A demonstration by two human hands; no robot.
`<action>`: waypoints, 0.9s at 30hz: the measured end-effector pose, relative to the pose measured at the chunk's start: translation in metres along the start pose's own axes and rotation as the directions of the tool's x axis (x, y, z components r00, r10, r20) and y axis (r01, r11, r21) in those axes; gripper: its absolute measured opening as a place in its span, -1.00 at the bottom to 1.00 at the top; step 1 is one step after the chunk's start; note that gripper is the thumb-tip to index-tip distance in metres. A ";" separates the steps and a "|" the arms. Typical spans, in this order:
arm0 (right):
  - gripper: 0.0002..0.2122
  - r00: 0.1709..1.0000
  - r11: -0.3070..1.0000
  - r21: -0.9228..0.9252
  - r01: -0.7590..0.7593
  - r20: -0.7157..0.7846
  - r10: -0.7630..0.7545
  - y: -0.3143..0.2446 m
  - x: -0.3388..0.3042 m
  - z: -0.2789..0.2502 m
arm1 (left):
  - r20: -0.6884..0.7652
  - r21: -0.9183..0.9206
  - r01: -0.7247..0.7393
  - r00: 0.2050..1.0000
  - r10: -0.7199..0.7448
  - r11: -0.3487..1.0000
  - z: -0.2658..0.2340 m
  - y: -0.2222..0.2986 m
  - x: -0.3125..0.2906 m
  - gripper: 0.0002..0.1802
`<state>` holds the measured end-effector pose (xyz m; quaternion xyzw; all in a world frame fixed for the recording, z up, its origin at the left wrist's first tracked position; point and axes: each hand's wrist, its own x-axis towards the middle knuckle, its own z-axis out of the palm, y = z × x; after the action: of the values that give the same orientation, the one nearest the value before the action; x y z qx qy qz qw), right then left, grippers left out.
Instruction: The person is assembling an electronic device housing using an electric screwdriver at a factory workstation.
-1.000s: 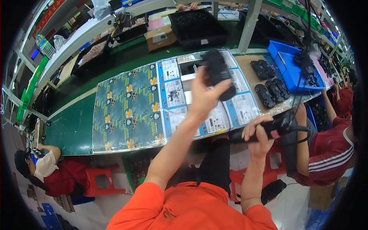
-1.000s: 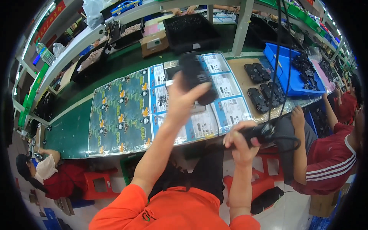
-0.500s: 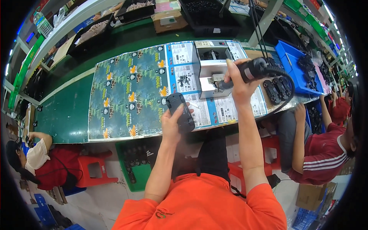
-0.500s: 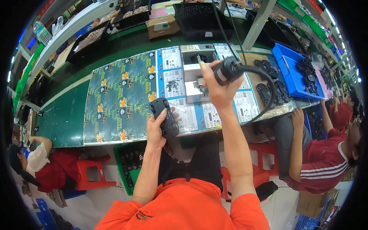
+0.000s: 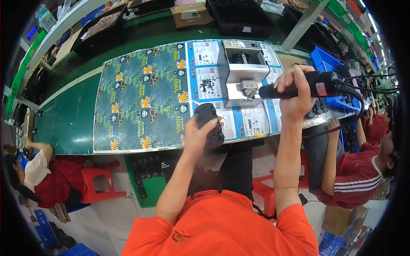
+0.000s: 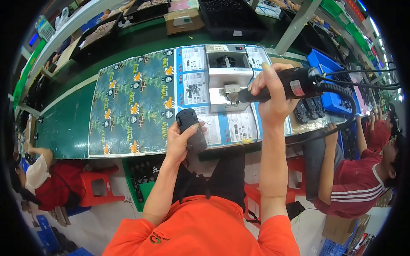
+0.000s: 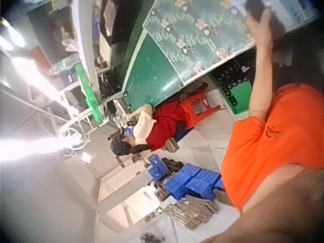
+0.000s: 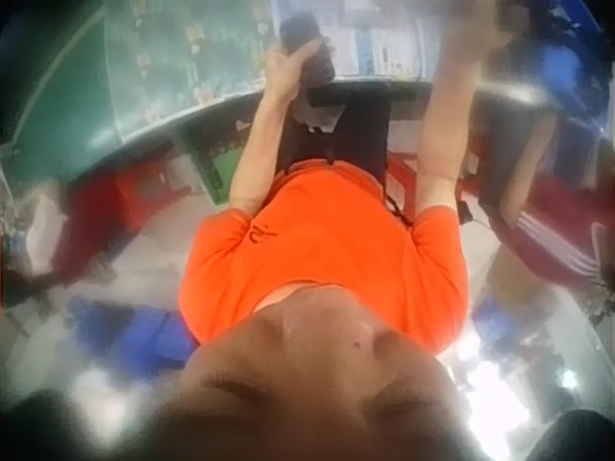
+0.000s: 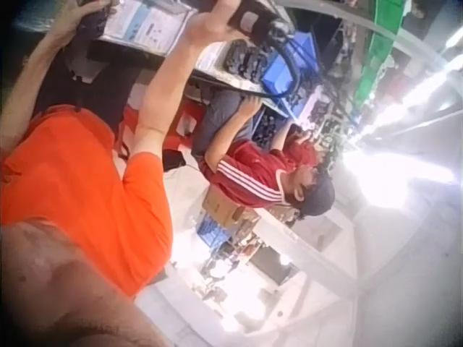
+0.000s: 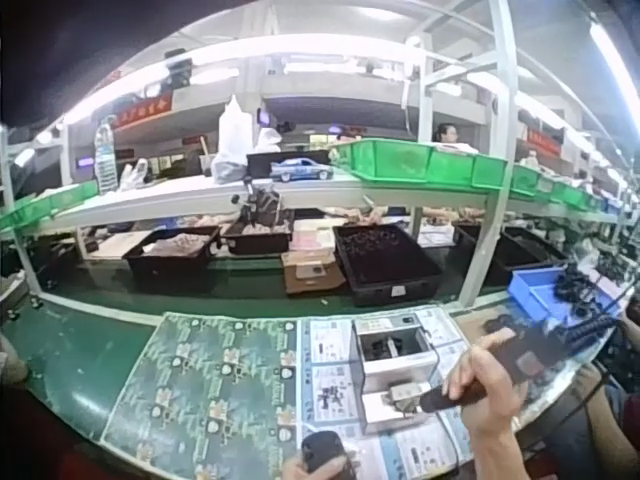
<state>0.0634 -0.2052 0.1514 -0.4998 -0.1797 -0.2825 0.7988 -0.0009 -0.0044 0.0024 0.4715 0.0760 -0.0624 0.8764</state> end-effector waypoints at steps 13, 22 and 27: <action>-0.86 0.982 0.926 -0.355 -0.129 0.087 0.170 0.028 0.006 0.009 | -0.001 0.019 0.007 1.000 -0.007 1.000 0.000 -0.001 -0.001 -0.67; -0.82 0.985 0.970 0.220 -0.105 0.154 0.072 0.016 -0.051 0.030 | 0.048 -0.066 0.002 0.999 0.001 0.998 -0.001 0.001 0.001 -0.64; -0.90 0.977 0.962 0.256 -0.092 0.209 0.037 0.036 -0.063 0.043 | 0.038 -0.075 -0.047 0.998 0.050 0.996 0.005 0.001 -0.003 -0.71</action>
<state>0.0371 -0.1368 0.1093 -0.4207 -0.2797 -0.1773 0.8446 -0.0033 -0.0081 0.0068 0.4391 0.0494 -0.0474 0.8958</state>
